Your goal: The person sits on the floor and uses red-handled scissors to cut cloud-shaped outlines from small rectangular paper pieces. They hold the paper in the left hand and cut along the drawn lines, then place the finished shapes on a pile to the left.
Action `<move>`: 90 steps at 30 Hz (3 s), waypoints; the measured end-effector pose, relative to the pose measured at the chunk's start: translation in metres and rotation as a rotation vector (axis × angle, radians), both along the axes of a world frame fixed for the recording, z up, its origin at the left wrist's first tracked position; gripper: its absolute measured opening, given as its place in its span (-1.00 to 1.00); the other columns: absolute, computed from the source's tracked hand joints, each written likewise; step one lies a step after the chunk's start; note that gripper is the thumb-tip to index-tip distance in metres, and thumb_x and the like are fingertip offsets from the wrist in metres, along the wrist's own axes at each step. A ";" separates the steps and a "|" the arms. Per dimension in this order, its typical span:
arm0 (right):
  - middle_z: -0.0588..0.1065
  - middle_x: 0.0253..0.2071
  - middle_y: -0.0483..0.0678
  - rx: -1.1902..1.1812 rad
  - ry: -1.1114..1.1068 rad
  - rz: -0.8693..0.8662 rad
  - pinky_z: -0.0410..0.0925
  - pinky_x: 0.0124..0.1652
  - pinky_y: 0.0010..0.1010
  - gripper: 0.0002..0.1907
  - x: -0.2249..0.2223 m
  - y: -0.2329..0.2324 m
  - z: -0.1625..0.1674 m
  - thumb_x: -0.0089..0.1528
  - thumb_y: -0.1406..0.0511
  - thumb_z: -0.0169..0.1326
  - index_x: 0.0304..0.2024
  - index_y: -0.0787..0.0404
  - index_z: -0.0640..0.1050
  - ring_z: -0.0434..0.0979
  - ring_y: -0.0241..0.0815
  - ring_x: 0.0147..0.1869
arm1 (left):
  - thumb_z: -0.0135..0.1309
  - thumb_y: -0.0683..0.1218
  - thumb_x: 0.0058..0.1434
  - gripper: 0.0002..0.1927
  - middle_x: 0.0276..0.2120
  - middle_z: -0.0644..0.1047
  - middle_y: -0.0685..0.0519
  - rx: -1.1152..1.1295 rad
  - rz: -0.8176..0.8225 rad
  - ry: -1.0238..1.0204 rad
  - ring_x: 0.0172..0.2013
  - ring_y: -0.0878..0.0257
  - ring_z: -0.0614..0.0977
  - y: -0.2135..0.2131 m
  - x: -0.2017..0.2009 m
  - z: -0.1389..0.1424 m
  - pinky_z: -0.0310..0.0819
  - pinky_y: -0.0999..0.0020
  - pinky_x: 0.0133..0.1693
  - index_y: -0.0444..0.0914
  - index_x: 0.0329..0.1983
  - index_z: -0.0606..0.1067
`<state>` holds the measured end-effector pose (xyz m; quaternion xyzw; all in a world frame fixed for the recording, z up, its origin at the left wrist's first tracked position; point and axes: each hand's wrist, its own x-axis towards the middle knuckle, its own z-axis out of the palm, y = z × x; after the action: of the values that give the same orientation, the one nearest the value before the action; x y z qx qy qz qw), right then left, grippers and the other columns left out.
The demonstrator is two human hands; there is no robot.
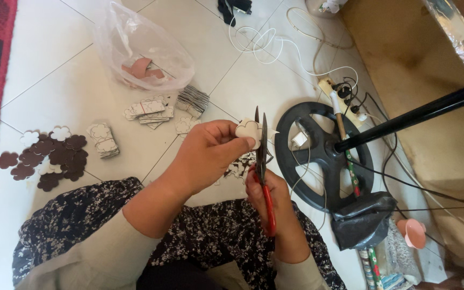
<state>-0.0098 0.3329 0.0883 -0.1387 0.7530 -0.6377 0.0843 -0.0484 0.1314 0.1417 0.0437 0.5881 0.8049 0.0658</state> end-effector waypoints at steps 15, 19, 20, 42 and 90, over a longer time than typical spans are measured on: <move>0.36 -0.49 -0.26 0.214 0.087 0.079 0.20 -0.43 -0.57 -0.64 -0.008 0.018 0.001 0.33 0.07 0.09 -0.28 0.26 0.48 0.28 -0.45 -0.43 | 0.21 -0.10 0.13 -0.81 -0.53 0.60 0.16 -0.184 -0.077 -0.029 -0.52 0.49 0.52 -0.019 -0.003 0.013 0.42 0.53 -0.47 -0.34 -0.30 0.62; 0.34 -0.50 -0.26 0.209 0.059 0.072 0.17 -0.44 -0.56 -0.63 -0.008 0.018 0.002 0.33 0.06 0.09 -0.30 0.25 0.47 0.25 -0.45 -0.44 | 0.21 -0.09 0.14 -0.80 -0.52 0.58 0.14 -0.220 -0.068 -0.040 -0.50 0.45 0.51 -0.020 -0.005 0.015 0.40 0.51 -0.45 -0.35 -0.28 0.62; 0.34 -0.49 -0.26 0.194 0.067 0.088 0.18 -0.43 -0.56 -0.62 -0.008 0.017 0.003 0.33 0.06 0.09 -0.29 0.25 0.46 0.25 -0.45 -0.42 | 0.21 -0.09 0.15 -0.80 -0.50 0.59 0.15 -0.229 -0.053 -0.008 -0.48 0.47 0.52 -0.019 -0.005 0.014 0.42 0.53 -0.42 -0.34 -0.27 0.62; 0.27 -0.35 -0.19 -0.057 -0.045 0.193 0.17 -0.36 -0.56 -0.06 -0.002 0.005 0.042 0.20 -0.32 0.05 0.22 0.33 0.44 0.23 -0.37 -0.33 | 0.21 -0.26 0.18 -0.86 -0.42 0.58 0.06 0.292 -0.089 -0.090 -0.42 0.35 0.64 0.007 -0.002 -0.004 0.44 0.53 -0.38 -0.35 -0.25 0.48; 0.32 -0.42 -0.17 0.051 0.283 -0.079 0.21 -0.41 -0.52 -0.37 -0.005 -0.019 0.018 0.39 -0.19 -0.15 -0.25 0.27 0.40 0.30 -0.36 -0.38 | 0.29 -0.11 0.17 -0.78 -0.49 0.52 0.11 0.548 -0.007 -0.252 -0.54 0.37 0.49 0.047 0.014 -0.016 0.34 0.47 -0.54 -0.29 -0.27 0.48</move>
<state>-0.0144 0.3134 0.1058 -0.1954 0.7781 -0.5953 -0.0445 -0.0347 0.1781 0.1258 -0.0384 0.3359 0.9325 0.1270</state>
